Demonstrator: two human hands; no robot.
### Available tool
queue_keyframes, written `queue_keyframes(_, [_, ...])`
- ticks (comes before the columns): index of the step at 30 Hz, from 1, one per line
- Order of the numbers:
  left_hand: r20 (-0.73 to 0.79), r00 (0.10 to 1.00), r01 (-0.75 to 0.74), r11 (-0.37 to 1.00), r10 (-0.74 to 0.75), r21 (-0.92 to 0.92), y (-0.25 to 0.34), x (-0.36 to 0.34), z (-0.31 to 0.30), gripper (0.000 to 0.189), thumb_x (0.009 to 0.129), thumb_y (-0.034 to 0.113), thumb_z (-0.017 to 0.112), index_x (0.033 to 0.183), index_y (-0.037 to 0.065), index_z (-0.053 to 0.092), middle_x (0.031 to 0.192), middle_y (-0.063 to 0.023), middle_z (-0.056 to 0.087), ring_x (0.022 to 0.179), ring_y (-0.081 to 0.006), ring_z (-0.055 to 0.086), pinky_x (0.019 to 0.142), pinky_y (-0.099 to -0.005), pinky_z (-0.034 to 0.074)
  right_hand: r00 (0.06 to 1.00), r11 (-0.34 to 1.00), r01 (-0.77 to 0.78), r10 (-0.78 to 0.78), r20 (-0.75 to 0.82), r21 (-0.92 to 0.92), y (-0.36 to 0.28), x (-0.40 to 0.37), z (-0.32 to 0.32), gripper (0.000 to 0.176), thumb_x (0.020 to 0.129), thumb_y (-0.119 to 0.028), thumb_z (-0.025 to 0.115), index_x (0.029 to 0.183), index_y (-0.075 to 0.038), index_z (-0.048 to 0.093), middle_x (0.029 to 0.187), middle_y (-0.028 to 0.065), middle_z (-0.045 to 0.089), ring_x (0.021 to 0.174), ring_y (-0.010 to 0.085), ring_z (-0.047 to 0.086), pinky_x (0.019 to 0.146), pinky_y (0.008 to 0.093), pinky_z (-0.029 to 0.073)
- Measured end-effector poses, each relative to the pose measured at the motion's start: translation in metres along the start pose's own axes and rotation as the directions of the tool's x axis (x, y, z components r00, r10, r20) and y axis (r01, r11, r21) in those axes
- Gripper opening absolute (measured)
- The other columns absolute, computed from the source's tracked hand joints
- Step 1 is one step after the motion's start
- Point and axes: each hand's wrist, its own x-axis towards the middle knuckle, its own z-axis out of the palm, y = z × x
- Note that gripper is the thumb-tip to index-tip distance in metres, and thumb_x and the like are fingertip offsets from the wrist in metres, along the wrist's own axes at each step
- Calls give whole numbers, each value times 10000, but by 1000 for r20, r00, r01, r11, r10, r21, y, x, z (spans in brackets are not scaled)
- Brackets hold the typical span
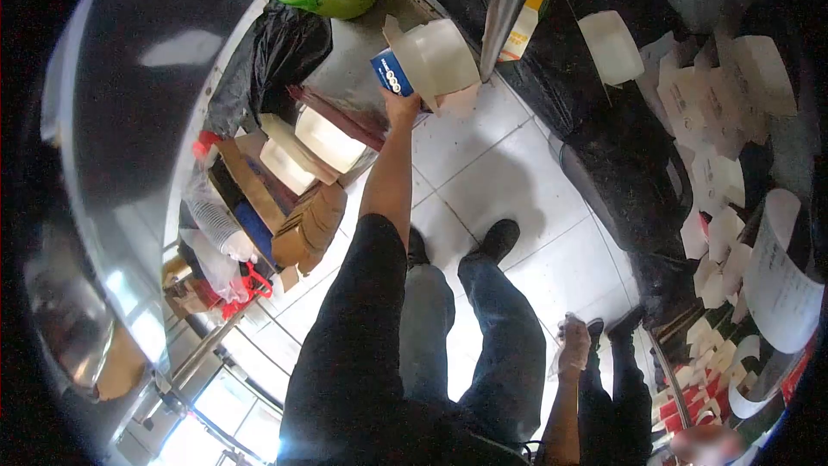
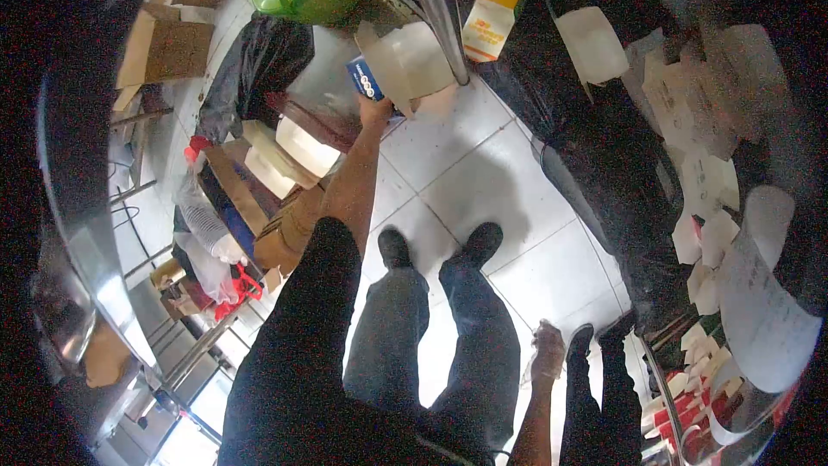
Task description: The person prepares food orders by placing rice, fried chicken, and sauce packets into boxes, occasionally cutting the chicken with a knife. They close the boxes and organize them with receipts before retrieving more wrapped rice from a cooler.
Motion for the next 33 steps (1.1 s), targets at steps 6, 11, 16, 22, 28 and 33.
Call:
queue_keyframes(6, [-21,992,123,976,-121,179,79,-24,-55,922,626,303,824,1299,-53,305,1208,-291,532,1147,-400,522,959,-430,424,942,912,263,-173,286,-315,-6,4,3,265,934,-223,533,1061,-4,610,859,38,618,734,119,536,688,264,450])
queue_keyframes(11, [-198,961,249,911,-191,330,99,-3,-84,949,604,442,825,1276,-63,385,1243,-238,519,1136,-337,535,960,-388,425,959,972,197,-164,233,-126,-50,-4,27,284,936,-277,542,1060,-33,618,780,36,594,676,96,502,629,261,432])
queue_keyframes(16, [-311,949,-44,998,56,47,132,-3,-131,970,631,412,798,1343,-47,325,1322,-242,437,1205,-329,466,1002,-380,386,898,920,352,-281,339,-171,-84,-16,47,288,925,-265,546,1048,-14,610,826,119,642,727,212,609,681,326,484])
queue_keyframes(22, [-343,924,-208,975,168,-83,194,-19,-197,918,675,291,780,1378,-24,280,1328,-226,422,1187,-311,466,996,-369,387,868,907,380,-283,408,-179,-111,-32,56,285,914,-252,559,1030,3,611,934,168,664,843,268,649,778,357,493])
queue_keyframes(28, [-436,855,-365,923,281,-121,213,-99,-246,888,719,170,762,1413,-2,235,1335,-211,407,1170,-292,466,989,-358,388,783,891,449,-358,508,-64,-173,-39,69,343,919,-258,590,1076,48,596,979,166,649,895,206,630,793,306,494])
queue_keyframes(33, [-456,843,-365,926,285,-95,214,-240,-247,881,756,69,747,1442,17,198,1340,-198,394,1155,-277,466,984,-349,389,667,792,610,-520,534,9,-235,-36,177,341,891,-261,590,1103,6,599,1065,167,621,963,323,602,885,365,458])
